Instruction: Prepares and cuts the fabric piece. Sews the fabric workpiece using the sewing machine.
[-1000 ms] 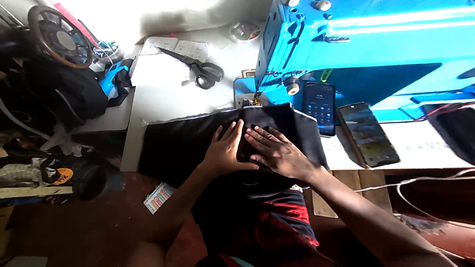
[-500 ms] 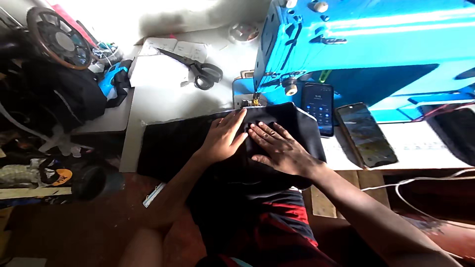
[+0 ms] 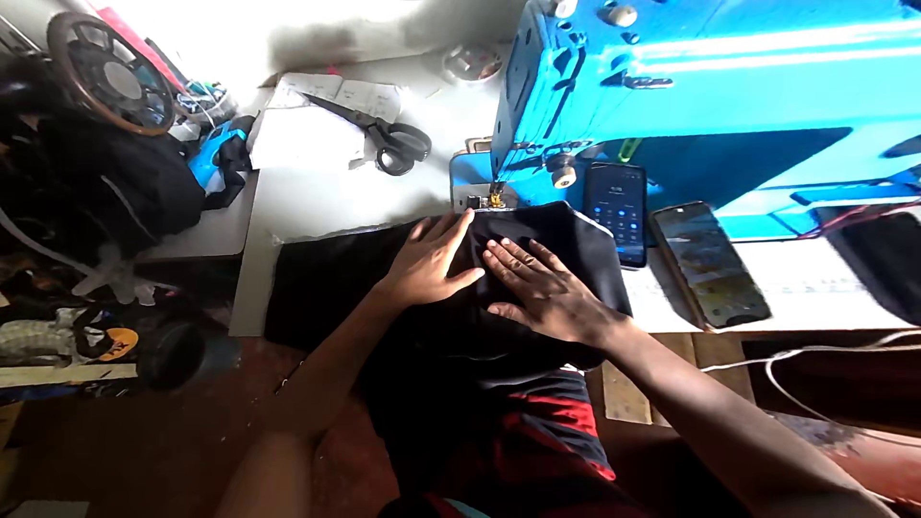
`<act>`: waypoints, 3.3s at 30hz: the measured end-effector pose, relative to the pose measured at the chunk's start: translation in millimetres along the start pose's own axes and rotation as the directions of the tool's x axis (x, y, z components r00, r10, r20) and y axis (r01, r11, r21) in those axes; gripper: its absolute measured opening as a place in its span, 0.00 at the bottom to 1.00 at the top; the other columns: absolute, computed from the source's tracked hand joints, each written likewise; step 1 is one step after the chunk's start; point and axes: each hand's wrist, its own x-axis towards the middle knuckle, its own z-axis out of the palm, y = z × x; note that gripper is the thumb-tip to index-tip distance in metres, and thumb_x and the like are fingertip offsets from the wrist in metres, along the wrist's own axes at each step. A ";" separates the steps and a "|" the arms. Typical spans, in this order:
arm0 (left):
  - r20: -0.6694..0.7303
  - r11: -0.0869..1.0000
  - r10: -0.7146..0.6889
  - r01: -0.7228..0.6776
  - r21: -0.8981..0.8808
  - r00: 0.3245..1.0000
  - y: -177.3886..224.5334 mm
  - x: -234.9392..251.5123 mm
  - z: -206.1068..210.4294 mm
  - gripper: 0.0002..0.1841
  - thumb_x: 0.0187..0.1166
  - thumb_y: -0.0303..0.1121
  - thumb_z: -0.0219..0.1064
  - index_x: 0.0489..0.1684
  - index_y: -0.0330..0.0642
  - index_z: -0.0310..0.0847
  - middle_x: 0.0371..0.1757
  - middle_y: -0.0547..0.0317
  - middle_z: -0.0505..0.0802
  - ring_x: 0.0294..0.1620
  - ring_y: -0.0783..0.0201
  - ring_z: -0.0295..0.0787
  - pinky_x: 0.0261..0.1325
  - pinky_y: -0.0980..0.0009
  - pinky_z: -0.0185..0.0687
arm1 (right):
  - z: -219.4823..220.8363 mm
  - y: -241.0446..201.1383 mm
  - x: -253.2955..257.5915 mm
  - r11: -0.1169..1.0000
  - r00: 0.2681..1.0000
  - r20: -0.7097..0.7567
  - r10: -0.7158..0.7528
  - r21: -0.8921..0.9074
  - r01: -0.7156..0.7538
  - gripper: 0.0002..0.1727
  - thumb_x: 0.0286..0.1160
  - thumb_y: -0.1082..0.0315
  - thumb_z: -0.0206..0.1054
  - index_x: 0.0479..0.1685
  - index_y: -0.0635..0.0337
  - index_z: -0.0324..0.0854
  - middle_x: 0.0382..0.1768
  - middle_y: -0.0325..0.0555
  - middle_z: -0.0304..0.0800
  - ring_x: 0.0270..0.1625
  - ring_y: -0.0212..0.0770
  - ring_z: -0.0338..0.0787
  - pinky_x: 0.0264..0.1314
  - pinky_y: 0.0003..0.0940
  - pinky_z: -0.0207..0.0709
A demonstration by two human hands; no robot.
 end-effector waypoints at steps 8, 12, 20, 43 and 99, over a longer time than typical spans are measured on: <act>0.021 0.999 0.020 -0.021 0.048 1.000 0.2 2.5 -2.6 0.65 0.61 0.77 0.67 0.95 0.38 0.47 0.91 0.49 0.68 0.93 0.54 0.59 0.93 0.45 0.45 | -3.5 -0.2 5.5 0.998 0.997 -0.074 -0.036 0.055 0.040 0.44 0.88 0.32 0.39 0.84 0.58 0.72 0.87 0.49 0.70 0.91 0.50 0.65 0.92 0.56 0.53; 0.032 0.999 0.014 -0.015 0.030 0.999 0.6 2.3 -4.8 0.64 0.63 0.76 0.66 0.95 0.39 0.46 0.91 0.50 0.69 0.93 0.53 0.59 0.93 0.44 0.44 | 0.9 0.2 11.6 0.990 0.989 -0.089 -0.121 0.068 0.127 0.43 0.88 0.32 0.39 0.82 0.56 0.76 0.85 0.46 0.74 0.90 0.47 0.67 0.92 0.55 0.55; 0.000 0.999 0.024 -0.024 0.032 1.000 -3.3 1.9 1.0 0.66 0.60 0.79 0.65 0.96 0.41 0.45 0.92 0.50 0.66 0.94 0.54 0.56 0.93 0.43 0.44 | 2.1 14.7 27.5 0.998 0.994 -0.092 -0.060 0.010 0.061 0.46 0.85 0.28 0.40 0.84 0.57 0.73 0.87 0.46 0.71 0.89 0.48 0.68 0.91 0.54 0.56; -0.174 0.949 0.017 -0.071 -0.307 0.985 -20.5 7.2 3.8 0.26 0.81 0.42 0.68 0.71 0.33 0.82 0.81 0.43 0.81 0.86 0.50 0.71 0.89 0.48 0.58 | 5.0 18.9 25.4 0.998 0.998 -0.016 0.054 -0.024 -0.054 0.43 0.88 0.35 0.42 0.92 0.58 0.59 0.92 0.52 0.58 0.94 0.50 0.57 0.94 0.55 0.46; -0.026 0.999 -0.035 0.035 0.016 0.999 -12.0 5.6 0.1 0.31 0.90 0.50 0.49 0.93 0.57 0.59 0.92 0.58 0.68 0.94 0.58 0.57 0.91 0.44 0.47 | -21.0 28.0 19.1 0.980 0.963 0.186 0.194 -0.085 -0.181 0.53 0.82 0.26 0.39 0.95 0.61 0.48 0.95 0.53 0.48 0.97 0.51 0.48 0.94 0.60 0.39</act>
